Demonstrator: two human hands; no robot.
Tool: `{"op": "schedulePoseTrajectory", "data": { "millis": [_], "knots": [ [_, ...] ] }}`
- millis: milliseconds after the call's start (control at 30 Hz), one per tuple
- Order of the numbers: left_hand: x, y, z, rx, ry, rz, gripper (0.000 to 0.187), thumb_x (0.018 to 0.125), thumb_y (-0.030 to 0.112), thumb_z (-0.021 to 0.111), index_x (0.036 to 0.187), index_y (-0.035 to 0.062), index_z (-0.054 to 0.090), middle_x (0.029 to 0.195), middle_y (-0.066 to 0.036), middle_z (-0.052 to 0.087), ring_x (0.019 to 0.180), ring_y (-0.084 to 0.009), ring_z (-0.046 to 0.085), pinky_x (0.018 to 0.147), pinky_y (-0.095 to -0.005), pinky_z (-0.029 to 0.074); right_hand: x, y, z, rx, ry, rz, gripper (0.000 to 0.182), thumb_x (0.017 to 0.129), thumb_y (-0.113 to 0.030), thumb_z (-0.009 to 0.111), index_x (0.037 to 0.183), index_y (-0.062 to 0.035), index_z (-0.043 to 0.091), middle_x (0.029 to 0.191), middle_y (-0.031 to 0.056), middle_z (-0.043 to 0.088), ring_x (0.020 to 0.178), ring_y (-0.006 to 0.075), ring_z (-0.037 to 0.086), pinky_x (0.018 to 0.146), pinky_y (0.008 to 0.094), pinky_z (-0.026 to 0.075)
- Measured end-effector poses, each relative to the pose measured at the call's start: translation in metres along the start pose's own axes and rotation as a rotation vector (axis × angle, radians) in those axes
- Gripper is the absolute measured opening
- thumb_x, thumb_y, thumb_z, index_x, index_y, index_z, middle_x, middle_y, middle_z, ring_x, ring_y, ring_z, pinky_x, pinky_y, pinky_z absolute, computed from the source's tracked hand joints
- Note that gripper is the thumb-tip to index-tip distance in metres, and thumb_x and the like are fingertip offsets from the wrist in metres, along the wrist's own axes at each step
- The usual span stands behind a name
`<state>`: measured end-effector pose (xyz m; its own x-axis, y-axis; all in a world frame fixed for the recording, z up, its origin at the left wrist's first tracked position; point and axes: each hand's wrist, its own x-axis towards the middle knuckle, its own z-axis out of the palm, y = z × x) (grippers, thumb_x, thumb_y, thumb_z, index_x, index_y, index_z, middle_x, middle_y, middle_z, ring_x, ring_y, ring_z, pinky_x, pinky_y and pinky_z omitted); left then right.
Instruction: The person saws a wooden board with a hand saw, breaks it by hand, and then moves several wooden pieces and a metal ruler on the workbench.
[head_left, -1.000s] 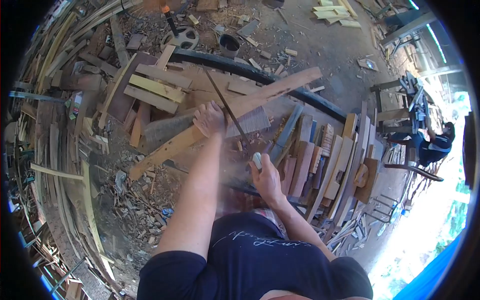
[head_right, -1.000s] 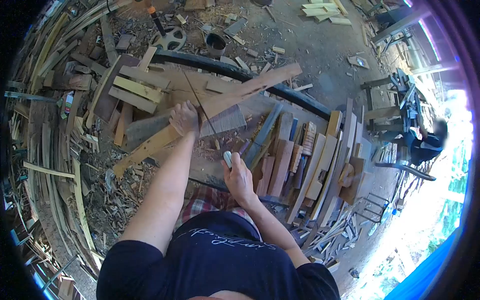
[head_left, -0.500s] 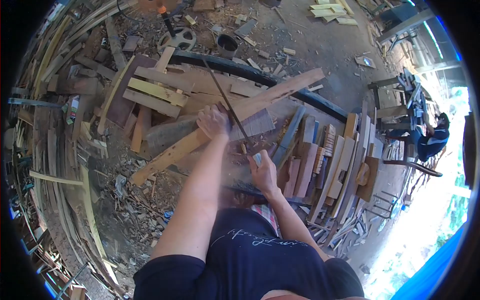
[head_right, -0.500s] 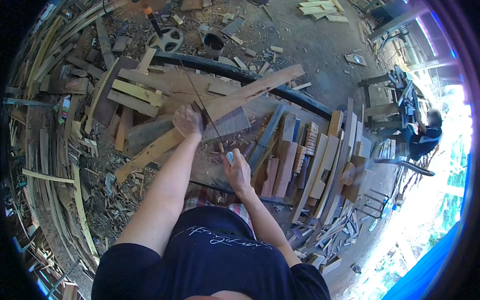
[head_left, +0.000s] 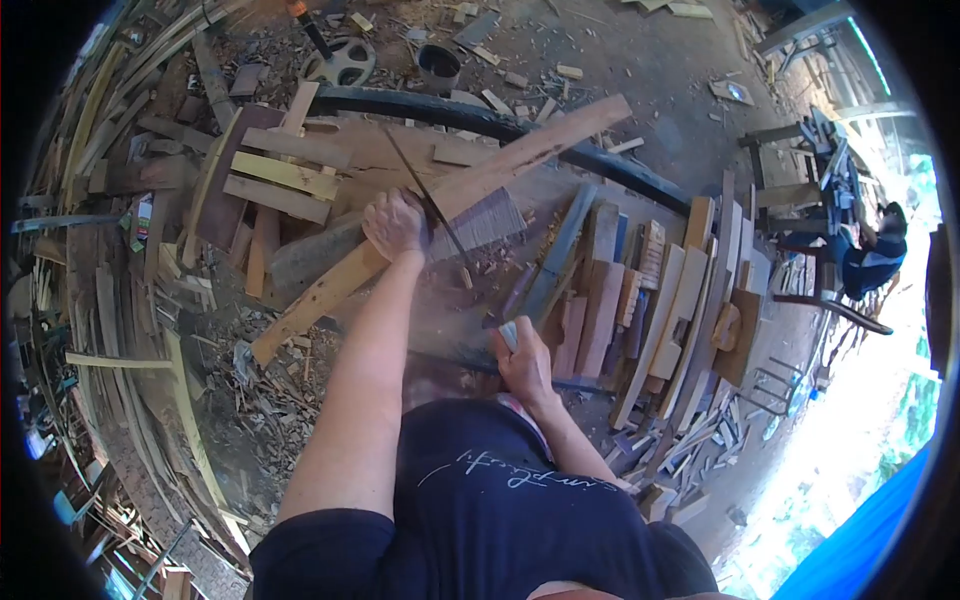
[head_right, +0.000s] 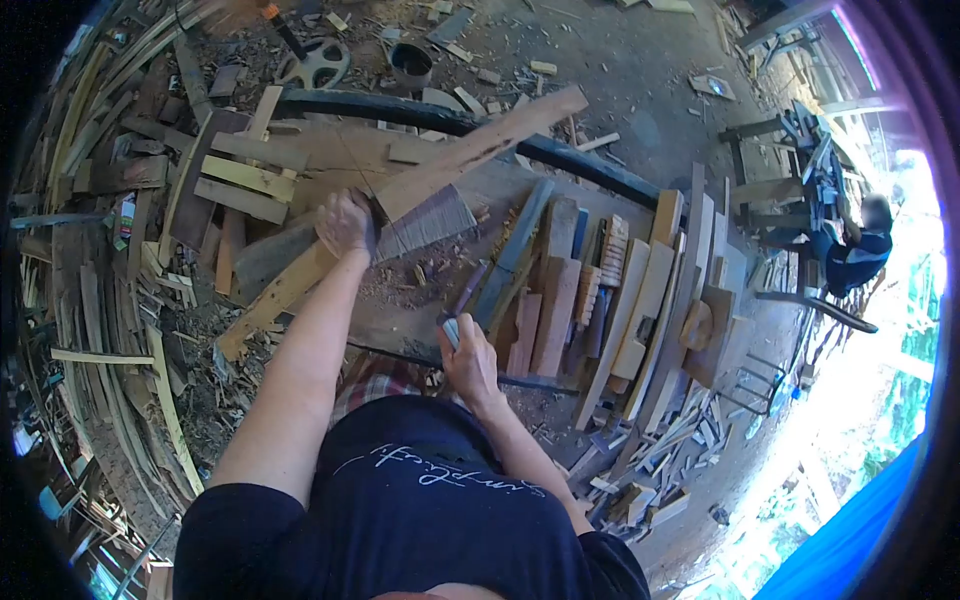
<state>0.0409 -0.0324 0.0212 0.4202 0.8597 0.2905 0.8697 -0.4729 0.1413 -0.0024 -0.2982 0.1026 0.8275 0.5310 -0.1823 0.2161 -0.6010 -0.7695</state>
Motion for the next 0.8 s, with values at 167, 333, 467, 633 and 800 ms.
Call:
{"op": "schedulePoseTrajectory", "data": {
  "millis": [167, 333, 467, 633, 800],
  "knots": [
    [0.0, 0.006, -0.011, -0.044, -0.05, -0.043, 0.025, 0.09, 0.028, 0.053, 0.08, 0.0116, 0.068, 0.087, -0.008, 0.066, 0.088, -0.0293, 0.061, 0.078, -0.0442, 0.047, -0.008, -0.013, -0.025, -0.048, -0.062, -0.069, 0.026, 0.093, -0.024, 0.064, 0.099, -0.0045, 0.048, 0.089, 0.0231, 0.061, 0.079, 0.0459, 0.061, 0.066, 0.0517, 0.048],
    [-0.002, 0.0, -0.002, -0.027, -0.059, -0.006, 0.024, 0.09, 0.029, 0.053, 0.079, 0.0131, 0.068, 0.088, -0.006, 0.066, 0.088, -0.028, 0.061, 0.077, -0.043, 0.047, 0.032, -0.017, 0.01, -0.025, 0.019, -0.109, 0.024, 0.093, -0.024, 0.062, 0.098, -0.0051, 0.047, 0.091, 0.0231, 0.062, 0.08, 0.047, 0.06, 0.067, 0.0535, 0.048],
    [0.006, 0.001, -0.001, -0.016, -0.003, 0.002, 0.023, 0.089, 0.029, 0.055, 0.077, 0.0137, 0.067, 0.088, -0.005, 0.066, 0.088, -0.0267, 0.061, 0.076, -0.0418, 0.048, 0.076, -0.03, 0.038, -0.009, 0.004, -0.114, 0.024, 0.093, -0.023, 0.061, 0.102, -0.0046, 0.048, 0.091, 0.0232, 0.062, 0.084, 0.0471, 0.06, 0.07, 0.0533, 0.048],
    [0.004, 0.003, -0.002, -0.049, -0.02, -0.035, 0.021, 0.086, 0.028, 0.056, 0.076, 0.013, 0.067, 0.087, -0.005, 0.066, 0.087, -0.0259, 0.062, 0.075, -0.0412, 0.048, -0.02, 0.007, -0.019, 0.051, -0.044, -0.01, 0.021, 0.091, -0.02, 0.064, 0.094, -0.0035, 0.051, 0.088, 0.0228, 0.061, 0.083, 0.0463, 0.061, 0.069, 0.0507, 0.048],
    [0.001, -0.003, 0.007, 0.011, 0.006, 0.024, 0.02, 0.085, 0.027, 0.057, 0.075, 0.0138, 0.067, 0.085, -0.004, 0.066, 0.085, -0.0257, 0.062, 0.072, -0.0414, 0.049, -0.022, 0.008, -0.008, -0.023, -0.014, -0.001, 0.022, 0.09, -0.02, 0.066, 0.092, -0.0042, 0.05, 0.084, 0.0214, 0.06, 0.079, 0.045, 0.061, 0.063, 0.0513, 0.047]
  ]
}}
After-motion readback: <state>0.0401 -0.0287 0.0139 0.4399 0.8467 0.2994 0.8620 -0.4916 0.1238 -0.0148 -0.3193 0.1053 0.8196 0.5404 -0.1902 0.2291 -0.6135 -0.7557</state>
